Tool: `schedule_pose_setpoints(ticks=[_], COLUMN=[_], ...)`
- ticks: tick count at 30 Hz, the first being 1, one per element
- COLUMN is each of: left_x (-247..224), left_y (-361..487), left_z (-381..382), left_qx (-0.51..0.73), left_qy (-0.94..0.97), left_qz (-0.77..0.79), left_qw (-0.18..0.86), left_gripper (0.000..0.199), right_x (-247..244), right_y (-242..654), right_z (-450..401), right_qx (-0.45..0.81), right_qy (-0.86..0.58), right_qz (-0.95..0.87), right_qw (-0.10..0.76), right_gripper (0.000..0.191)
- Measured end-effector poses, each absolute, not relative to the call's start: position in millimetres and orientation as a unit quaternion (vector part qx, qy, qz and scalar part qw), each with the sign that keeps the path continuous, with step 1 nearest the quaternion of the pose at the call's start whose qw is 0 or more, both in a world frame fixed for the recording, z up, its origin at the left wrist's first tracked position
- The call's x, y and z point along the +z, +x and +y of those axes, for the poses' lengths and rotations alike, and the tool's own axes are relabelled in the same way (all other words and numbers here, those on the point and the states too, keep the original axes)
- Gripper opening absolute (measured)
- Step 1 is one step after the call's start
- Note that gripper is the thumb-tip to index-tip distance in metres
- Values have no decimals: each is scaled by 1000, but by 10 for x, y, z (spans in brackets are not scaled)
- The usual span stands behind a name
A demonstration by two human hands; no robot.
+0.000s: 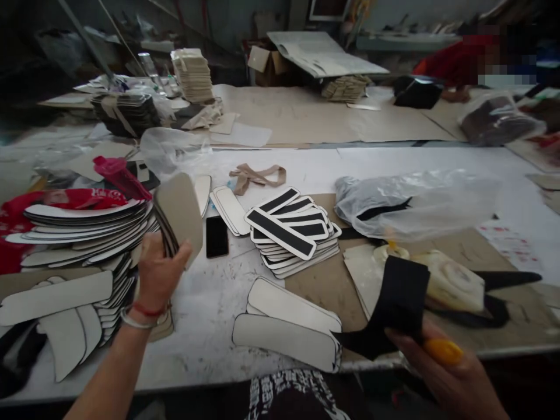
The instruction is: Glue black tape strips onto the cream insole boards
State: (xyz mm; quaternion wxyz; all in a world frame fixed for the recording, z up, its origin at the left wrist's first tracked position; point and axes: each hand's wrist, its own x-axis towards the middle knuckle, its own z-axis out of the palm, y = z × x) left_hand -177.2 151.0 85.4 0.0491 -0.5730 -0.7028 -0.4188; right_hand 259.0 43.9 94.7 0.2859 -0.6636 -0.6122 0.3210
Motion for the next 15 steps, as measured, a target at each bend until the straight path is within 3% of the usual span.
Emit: schedule_pose_setpoints(ticks=[3,5,10,15], left_x=[969,840,151,-161], left_y=[-1246,-864,-196,-83], left_z=[1061,860,638,607], left_qx=[-301,-224,-111,-6], left_qy=[-762,-837,-923,-936], left_qz=[-574,-496,-369,-345], left_qw=[-17,-52,6,-67], left_gripper=[2,10,14,9], right_x=[1021,1069,1137,1199], right_y=[2582,2556,2524,2538], right_z=[341,274,129,23], right_qx=[308,306,286,276], right_qy=[-657,-655,-657,-655], right_qz=[-610,-607,-601,-596], right_qw=[318,331,354,374], right_gripper=[24,23,24,22])
